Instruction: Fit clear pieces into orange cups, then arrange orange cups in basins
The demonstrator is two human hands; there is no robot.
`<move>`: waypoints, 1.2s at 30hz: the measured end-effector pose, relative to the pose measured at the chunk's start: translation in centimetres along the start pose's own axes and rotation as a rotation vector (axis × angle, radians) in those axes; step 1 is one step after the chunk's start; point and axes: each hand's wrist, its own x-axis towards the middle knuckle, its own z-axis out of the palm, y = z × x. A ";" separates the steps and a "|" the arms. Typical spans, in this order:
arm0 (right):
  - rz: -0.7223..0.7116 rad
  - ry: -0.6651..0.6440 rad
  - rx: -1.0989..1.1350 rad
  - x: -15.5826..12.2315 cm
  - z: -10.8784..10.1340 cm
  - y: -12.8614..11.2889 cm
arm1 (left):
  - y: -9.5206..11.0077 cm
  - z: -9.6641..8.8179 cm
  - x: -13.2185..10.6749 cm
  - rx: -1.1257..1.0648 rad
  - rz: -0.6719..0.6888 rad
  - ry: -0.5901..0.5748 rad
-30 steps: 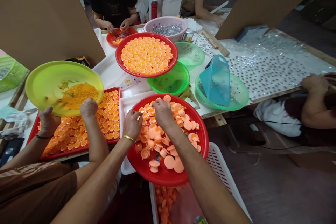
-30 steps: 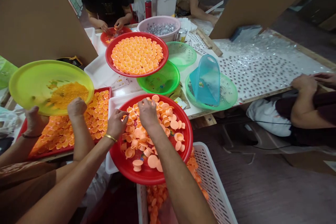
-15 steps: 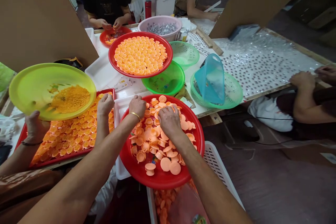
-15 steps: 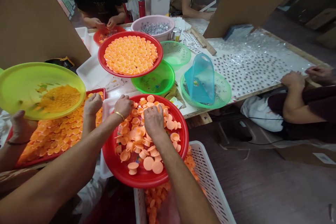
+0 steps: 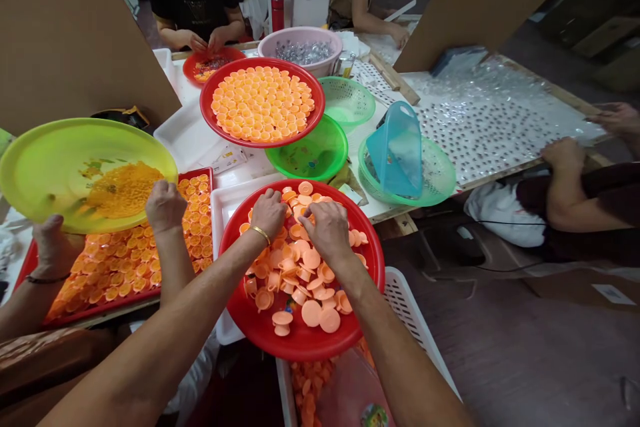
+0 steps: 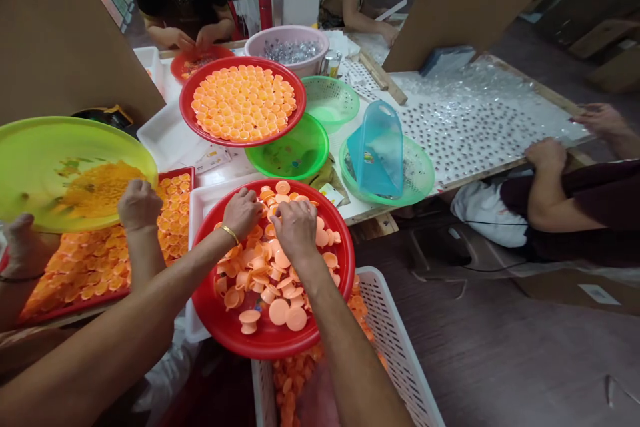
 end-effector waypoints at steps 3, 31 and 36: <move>-0.085 -0.005 -0.075 0.0 1.0 -1.3 | -0.6 0.1 0.0 0.000 -0.026 0.009; -0.040 -0.199 -0.206 5.4 3.0 1.0 | -0.6 0.8 3.5 -0.057 0.039 0.100; 0.026 -0.232 -0.207 6.2 3.0 1.7 | -0.4 0.0 2.7 -0.108 -0.008 0.121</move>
